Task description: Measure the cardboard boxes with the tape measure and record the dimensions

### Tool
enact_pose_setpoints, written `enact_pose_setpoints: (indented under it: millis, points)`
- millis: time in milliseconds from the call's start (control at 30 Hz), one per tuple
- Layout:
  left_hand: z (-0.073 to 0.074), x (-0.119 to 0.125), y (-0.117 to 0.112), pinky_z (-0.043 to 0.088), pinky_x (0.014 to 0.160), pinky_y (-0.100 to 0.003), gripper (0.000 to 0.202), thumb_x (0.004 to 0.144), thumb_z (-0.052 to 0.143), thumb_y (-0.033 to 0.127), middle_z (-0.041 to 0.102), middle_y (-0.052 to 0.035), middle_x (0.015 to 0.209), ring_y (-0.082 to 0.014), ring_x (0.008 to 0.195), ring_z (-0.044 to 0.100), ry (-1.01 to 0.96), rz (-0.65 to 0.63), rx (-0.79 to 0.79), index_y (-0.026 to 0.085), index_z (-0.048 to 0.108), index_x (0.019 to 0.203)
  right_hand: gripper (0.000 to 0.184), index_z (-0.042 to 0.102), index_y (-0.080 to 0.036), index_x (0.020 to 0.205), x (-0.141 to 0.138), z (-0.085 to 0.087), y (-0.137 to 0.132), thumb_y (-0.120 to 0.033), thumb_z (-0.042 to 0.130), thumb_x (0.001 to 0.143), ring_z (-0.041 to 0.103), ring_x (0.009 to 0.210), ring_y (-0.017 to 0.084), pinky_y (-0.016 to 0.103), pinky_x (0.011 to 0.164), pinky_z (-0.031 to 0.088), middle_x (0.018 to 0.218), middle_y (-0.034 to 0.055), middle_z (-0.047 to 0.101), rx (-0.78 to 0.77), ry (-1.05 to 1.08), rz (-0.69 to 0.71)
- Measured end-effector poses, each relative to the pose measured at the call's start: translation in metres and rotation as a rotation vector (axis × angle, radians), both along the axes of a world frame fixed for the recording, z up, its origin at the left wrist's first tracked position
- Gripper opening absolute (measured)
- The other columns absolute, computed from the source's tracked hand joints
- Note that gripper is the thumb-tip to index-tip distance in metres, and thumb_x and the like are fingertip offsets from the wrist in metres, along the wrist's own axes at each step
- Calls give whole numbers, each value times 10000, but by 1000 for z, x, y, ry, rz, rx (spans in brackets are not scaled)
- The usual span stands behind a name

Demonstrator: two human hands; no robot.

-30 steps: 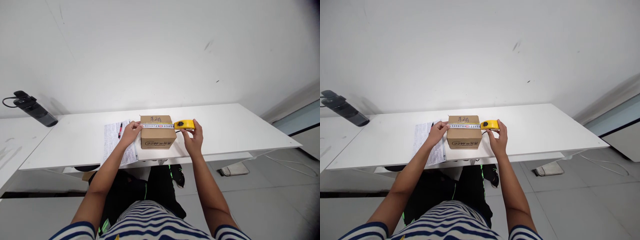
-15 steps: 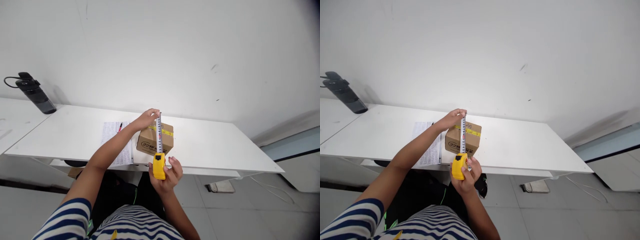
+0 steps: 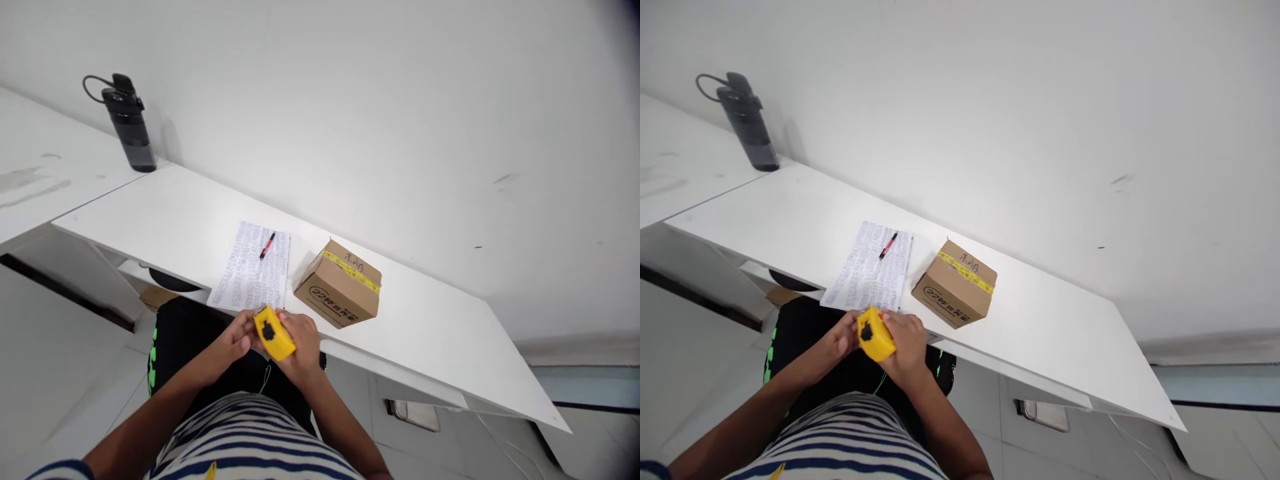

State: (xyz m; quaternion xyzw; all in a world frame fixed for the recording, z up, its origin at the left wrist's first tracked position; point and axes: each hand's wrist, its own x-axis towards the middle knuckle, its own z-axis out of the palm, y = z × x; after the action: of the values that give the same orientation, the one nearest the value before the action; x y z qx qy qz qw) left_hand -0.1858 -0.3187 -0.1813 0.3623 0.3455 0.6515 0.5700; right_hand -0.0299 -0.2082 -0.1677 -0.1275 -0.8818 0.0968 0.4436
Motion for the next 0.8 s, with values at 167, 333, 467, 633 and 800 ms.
enact_pose_setpoints:
  millis: [167, 333, 467, 633, 800]
  points:
    - [-23, 3, -68, 553, 1013, -404, 751, 656, 901, 484, 656, -88, 1402, -325, 1297, 608, -309, 470, -254, 277, 646, 1331, 575, 531, -182, 1406, -61, -9, -33, -456, 651, 915, 633, 1252, 263, 427, 1066, 456, 1394, 166, 655, 59, -453, 353]
    - [-13, -37, -99, 622, 703, -301, 560, 679, 854, 482, 751, -82, 1185, -205, 845, 714, -457, 646, -346, 219, 734, 1159, 499, 543, -242, 1424, -104, 23, 5, -507, 521, 1002, 540, 1367, 262, 398, 1074, 443, 1465, 108, 610, 82, -726, 455]
    - [-7, -61, -106, 632, 708, -327, 661, 566, 885, 567, 765, -127, 1110, -219, 789, 717, -325, 757, -267, 162, 741, 1067, 536, 391, -157, 1544, -134, 43, 101, -126, 374, 1009, 663, 1107, 316, 427, 886, 462, 1336, 220, 650, 14, -962, -215]
    - [0, -68, -78, 585, 614, -305, 654, 577, 835, 652, 779, -105, 959, -187, 644, 685, -44, 821, -127, 166, 719, 998, 482, 564, -163, 1371, -150, 32, 171, -26, 423, 931, 668, 1014, 289, 370, 835, 391, 1253, 191, 676, 81, -1091, -171]
    - [16, -78, -11, 558, 588, -333, 640, 609, 799, 652, 763, -103, 918, -255, 749, 720, 142, 658, 24, 176, 685, 1021, 397, 612, -178, 1267, -145, 23, 185, -48, 433, 938, 652, 1003, 264, 342, 826, 372, 1167, 140, 718, 101, -981, -120]
